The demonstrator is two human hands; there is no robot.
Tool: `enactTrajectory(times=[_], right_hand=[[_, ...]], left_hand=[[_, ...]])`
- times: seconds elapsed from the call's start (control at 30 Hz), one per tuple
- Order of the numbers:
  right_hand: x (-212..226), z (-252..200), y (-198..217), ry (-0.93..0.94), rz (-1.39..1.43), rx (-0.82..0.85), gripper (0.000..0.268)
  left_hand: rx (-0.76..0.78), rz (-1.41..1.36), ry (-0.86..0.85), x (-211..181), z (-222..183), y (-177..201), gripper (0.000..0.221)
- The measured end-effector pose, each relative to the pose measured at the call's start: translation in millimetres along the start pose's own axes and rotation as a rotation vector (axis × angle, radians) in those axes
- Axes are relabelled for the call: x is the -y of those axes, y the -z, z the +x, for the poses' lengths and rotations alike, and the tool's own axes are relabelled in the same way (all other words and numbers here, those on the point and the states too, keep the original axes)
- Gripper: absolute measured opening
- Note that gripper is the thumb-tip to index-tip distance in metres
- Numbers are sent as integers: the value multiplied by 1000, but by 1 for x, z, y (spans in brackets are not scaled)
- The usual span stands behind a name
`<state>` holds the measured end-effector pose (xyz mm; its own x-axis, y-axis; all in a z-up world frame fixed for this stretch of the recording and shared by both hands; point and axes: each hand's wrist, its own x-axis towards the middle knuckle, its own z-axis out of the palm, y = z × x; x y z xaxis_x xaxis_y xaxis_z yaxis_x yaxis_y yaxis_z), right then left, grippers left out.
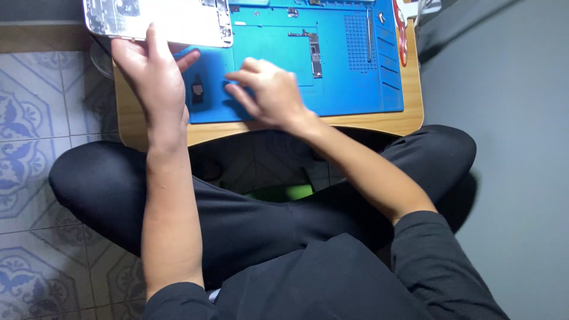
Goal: The person is repairing a mobile phone by carefully assembling internal components and using precision tools on an anti-static mat.
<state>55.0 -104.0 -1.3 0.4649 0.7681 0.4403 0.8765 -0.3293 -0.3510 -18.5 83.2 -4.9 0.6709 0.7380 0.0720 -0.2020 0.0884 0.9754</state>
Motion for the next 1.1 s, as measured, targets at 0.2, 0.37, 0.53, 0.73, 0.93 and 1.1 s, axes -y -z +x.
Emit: enactTrajectory(times=[0.2, 0.37, 0.53, 0.73, 0.93, 1.1], right_hand=[[15, 23, -44, -31, -28, 113, 41], [18, 31, -39, -103, 97, 81, 34], [12, 21, -23, -178, 381, 10, 22], [-27, -5, 27, -162, 556, -39, 7], [-73, -17, 93, -224, 685, -78, 19], [-55, -14, 92, -162, 711, -22, 15]], left_hand=[[-23, -73, 47, -2, 3, 4, 36], [-20, -75, 59, -3, 1, 4, 43], [-7, -48, 43, 0, -3, 4, 45], [83, -56, -66, 25, 1, 5, 42], [236, -16, -95, 13, -12, -27, 37], [389, 125, 22, 12, -24, -46, 27]])
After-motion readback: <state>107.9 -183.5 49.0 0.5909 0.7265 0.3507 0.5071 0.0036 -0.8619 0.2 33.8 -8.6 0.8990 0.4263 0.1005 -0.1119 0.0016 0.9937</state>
